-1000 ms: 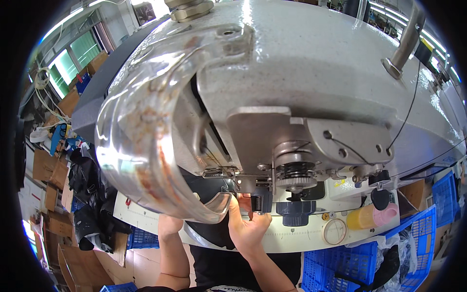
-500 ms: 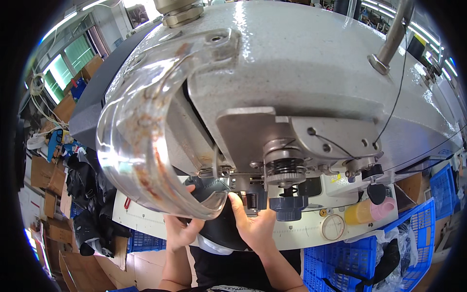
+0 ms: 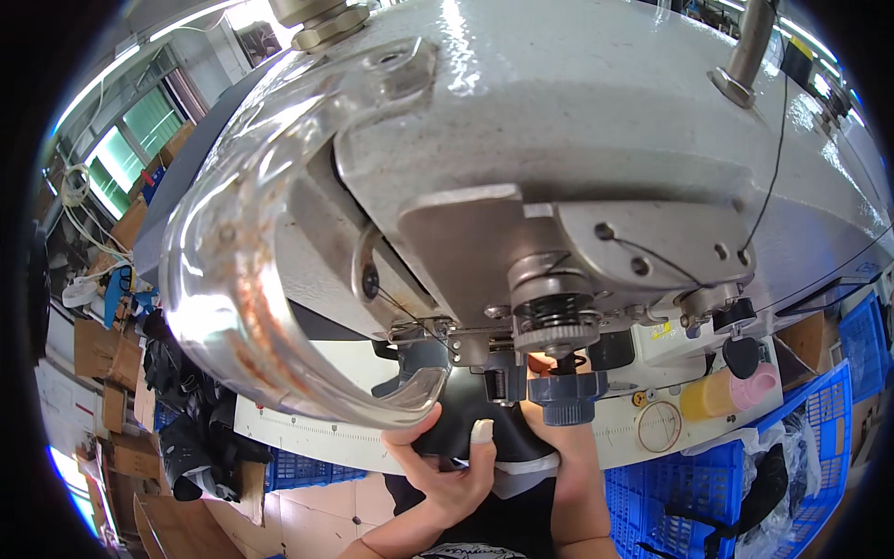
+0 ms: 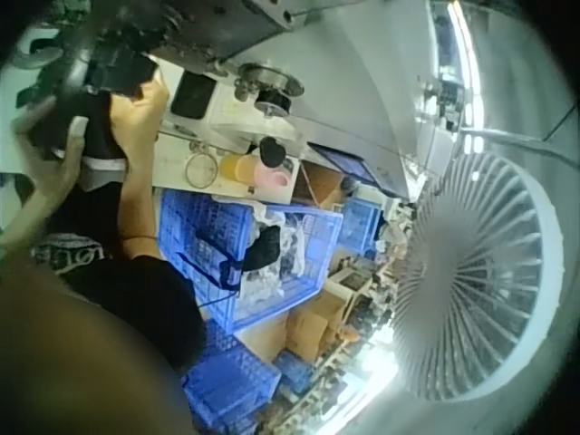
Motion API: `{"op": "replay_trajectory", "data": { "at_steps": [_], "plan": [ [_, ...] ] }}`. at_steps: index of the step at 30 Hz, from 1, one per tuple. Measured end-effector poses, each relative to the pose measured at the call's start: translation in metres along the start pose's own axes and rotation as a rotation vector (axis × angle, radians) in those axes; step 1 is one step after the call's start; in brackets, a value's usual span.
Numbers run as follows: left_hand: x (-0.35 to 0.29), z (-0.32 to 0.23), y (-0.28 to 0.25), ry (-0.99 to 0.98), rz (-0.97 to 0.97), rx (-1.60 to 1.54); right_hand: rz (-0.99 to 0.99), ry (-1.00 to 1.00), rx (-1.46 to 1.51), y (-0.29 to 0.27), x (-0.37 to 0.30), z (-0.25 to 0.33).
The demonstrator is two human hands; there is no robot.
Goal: The person stitches black shoe upper components together using an industrial sewing machine.
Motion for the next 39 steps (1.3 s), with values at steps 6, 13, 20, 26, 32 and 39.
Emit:
{"op": "replay_trajectory", "data": {
  "at_steps": [6,13,20,26,32,39],
  "plan": [
    [0.003,0.024,-0.007,-0.138,-0.012,-0.173,0.226,0.08,-0.31,0.018,-0.006,0.015],
    [0.026,0.04,-0.026,-0.088,0.107,-0.13,0.128,0.006,-0.333,0.032,-0.013,0.03],
    [0.045,0.03,-0.025,-0.049,0.105,-0.072,0.063,0.009,-0.279,0.028,-0.011,0.018],
    [0.055,0.046,-0.027,-0.099,0.161,-0.151,0.01,0.029,-0.144,0.034,-0.008,0.027],
    [0.075,0.04,-0.029,0.004,0.229,-0.106,-0.071,0.064,-0.149,0.044,-0.012,0.043],
    [0.096,0.06,-0.029,-0.249,0.338,-0.354,-0.167,-0.119,0.022,0.052,-0.011,0.057]
  ]
}}
Point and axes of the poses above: each hand's wrist, its own x-axis towards the middle knuckle, its own y-axis out of the palm, z = x × y, the point moved 7 cm from there along x, towards the middle knuckle
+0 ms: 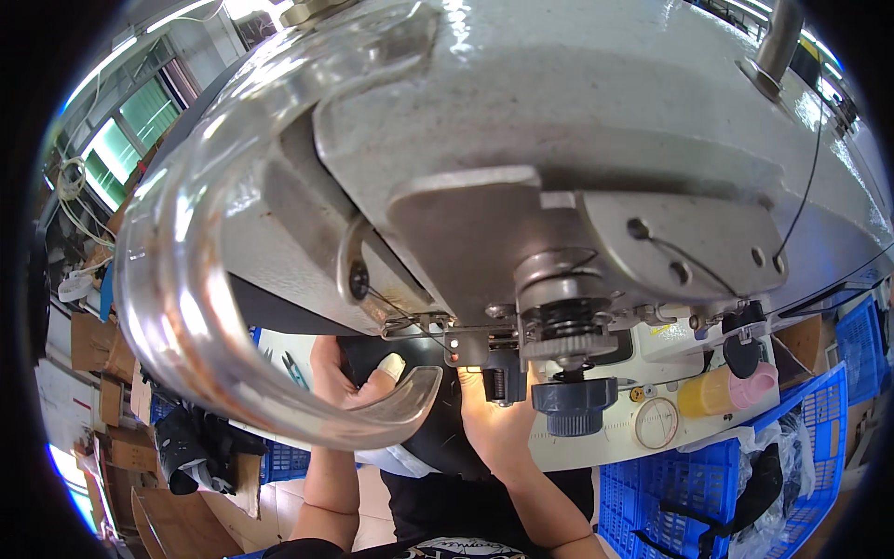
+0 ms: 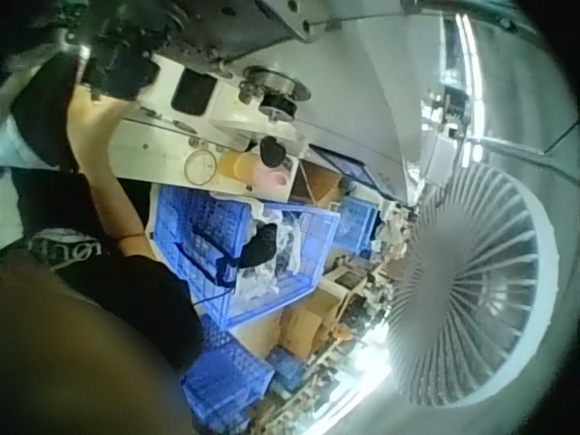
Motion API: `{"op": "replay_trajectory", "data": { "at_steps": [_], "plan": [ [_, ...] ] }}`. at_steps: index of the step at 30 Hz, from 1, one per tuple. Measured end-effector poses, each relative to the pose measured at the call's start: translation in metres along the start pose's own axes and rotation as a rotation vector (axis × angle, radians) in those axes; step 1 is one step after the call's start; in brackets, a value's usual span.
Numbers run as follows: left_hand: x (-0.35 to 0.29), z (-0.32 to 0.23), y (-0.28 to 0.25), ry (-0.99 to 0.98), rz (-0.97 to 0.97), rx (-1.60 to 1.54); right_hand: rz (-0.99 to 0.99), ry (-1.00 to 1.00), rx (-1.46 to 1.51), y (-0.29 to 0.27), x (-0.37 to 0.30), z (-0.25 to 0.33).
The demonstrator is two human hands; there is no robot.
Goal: The person stitches black shoe upper components together using an industrial sewing machine.
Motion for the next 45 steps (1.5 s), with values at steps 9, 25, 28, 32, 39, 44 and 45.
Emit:
{"op": "replay_trajectory", "data": {
  "at_steps": [9,25,28,32,39,44,45],
  "plan": [
    [0.023,-0.003,-0.001,0.144,0.053,0.006,-0.09,0.196,0.233,0.003,-0.002,0.003],
    [0.056,0.028,-0.013,0.273,0.514,0.109,-0.134,0.276,0.357,0.025,-0.02,-0.002],
    [0.056,0.024,-0.016,0.26,0.488,0.116,-0.018,0.237,0.219,0.027,-0.022,-0.004],
    [0.059,0.021,-0.03,0.231,0.46,0.146,-0.019,0.251,0.368,0.025,-0.019,-0.004],
    [0.059,0.027,-0.038,0.171,0.418,0.152,-0.004,0.191,0.336,0.025,-0.015,0.004],
    [0.06,0.032,-0.034,0.143,0.39,0.135,-0.023,0.196,0.378,0.024,-0.016,-0.003],
    [0.06,0.033,-0.033,0.136,0.386,0.131,-0.022,0.208,0.39,0.024,-0.018,-0.006]
  ]
}}
Point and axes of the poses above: each hand's wrist, its own x-axis towards the middle knuckle, its own y-axis out of the palm, z = x × y, the point moved 7 cm from there along x, towards the middle knuckle
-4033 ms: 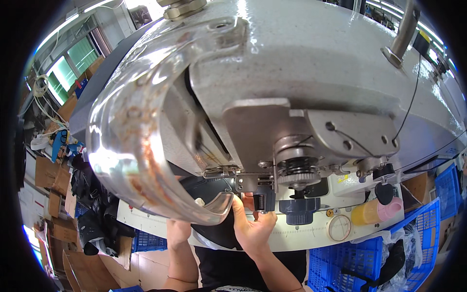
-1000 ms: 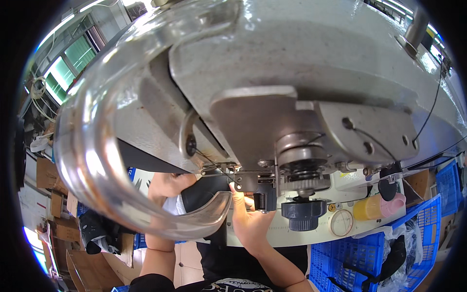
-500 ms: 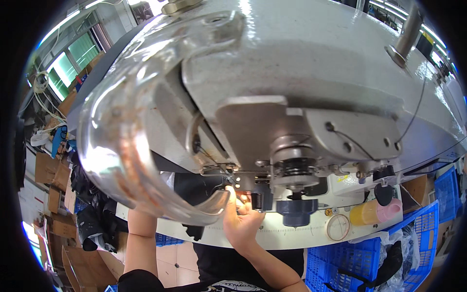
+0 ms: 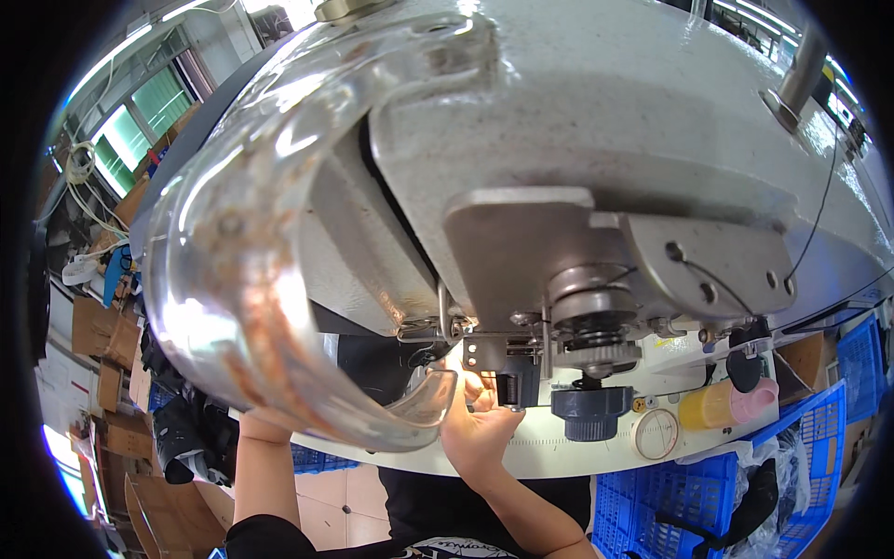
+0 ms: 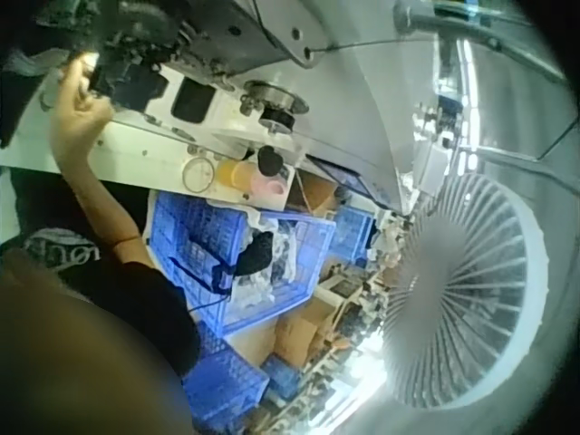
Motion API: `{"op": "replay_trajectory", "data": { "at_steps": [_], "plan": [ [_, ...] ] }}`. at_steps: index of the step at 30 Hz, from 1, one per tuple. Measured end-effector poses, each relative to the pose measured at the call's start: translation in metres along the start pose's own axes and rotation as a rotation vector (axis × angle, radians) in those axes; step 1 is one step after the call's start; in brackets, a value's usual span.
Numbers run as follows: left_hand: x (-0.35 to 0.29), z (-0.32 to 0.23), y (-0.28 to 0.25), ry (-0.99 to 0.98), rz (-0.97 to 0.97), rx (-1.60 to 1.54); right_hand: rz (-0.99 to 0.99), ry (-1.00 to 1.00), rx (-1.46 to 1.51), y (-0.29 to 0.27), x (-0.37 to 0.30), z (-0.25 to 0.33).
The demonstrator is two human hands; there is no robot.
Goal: The person stitches black shoe upper components together using an industrial sewing machine.
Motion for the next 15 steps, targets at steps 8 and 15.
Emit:
{"op": "replay_trajectory", "data": {
  "at_steps": [8,15],
  "plan": [
    [-0.004,-0.004,0.009,-0.048,-0.063,-0.027,0.037,0.09,0.116,0.008,-0.001,0.003],
    [-0.012,-0.014,0.019,-0.096,-0.112,-0.048,0.029,0.06,0.157,0.009,0.0,-0.001]
  ]
}}
Point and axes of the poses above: each hand's wrist, its own x-axis towards the middle knuckle, its own y-axis out of the palm, z = x × y, the point moved 7 cm from there along x, towards the middle knuckle
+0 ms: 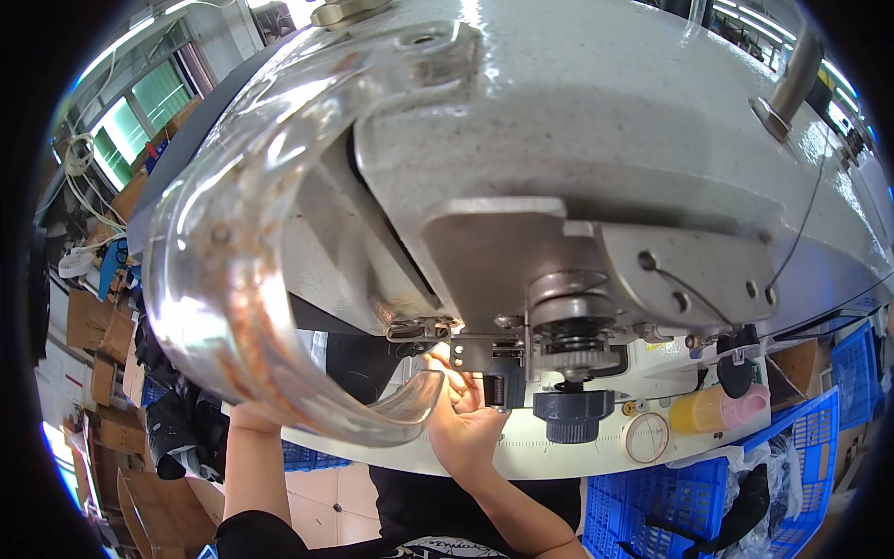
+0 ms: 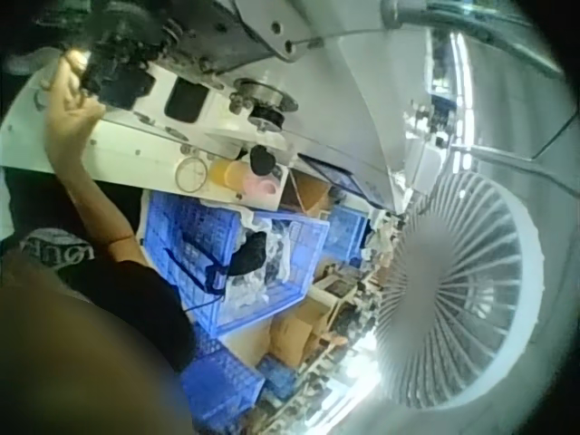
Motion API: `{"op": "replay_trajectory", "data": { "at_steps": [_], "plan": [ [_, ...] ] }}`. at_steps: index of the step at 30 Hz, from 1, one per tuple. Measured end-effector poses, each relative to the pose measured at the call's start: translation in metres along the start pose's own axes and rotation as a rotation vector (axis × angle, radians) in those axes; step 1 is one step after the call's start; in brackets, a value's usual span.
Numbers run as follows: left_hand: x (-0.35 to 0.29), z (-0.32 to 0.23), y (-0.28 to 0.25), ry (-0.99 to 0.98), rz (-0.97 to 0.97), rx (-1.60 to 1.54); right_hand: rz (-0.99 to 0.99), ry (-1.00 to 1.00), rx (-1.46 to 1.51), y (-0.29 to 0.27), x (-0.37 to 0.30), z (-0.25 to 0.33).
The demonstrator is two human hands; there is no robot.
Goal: The person stitches black shoe upper components together using an industrial sewing machine.
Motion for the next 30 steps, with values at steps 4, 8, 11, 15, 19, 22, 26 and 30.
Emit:
{"op": "replay_trajectory", "data": {
  "at_steps": [4,8,11,15,19,22,26,30],
  "plan": [
    [-0.006,-0.008,0.005,-0.03,-0.019,0.002,0.029,0.036,0.033,-0.004,0.0,-0.002],
    [-0.01,-0.005,0.008,-0.07,-0.029,0.004,0.021,0.356,-0.243,-0.032,0.007,0.004],
    [-0.037,-0.042,0.028,0.066,-0.354,-0.122,0.156,0.034,-0.875,-0.044,0.012,0.033],
    [-0.053,-0.059,0.013,-0.244,-0.156,0.243,0.159,0.028,-0.736,-0.043,0.017,0.044],
    [-0.065,-0.132,0.027,0.446,-0.259,0.834,0.297,0.103,-0.757,-0.042,0.024,0.028],
    [-0.022,-0.118,0.059,0.434,-0.051,0.657,0.259,0.48,-0.369,-0.037,0.014,0.016],
    [-0.027,-0.049,0.059,-0.043,-0.067,0.469,0.162,0.347,-0.069,-0.038,0.013,0.014],
    [-0.029,-0.046,0.066,0.038,-0.254,0.578,0.194,0.254,-0.06,-0.038,0.011,0.014]
  ]
}}
Point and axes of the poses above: each hand's wrist, its own x-axis towards the middle knuckle, its own y-axis out of the palm, z = x × y, the point moved 7 cm from there along x, towards the middle knuckle
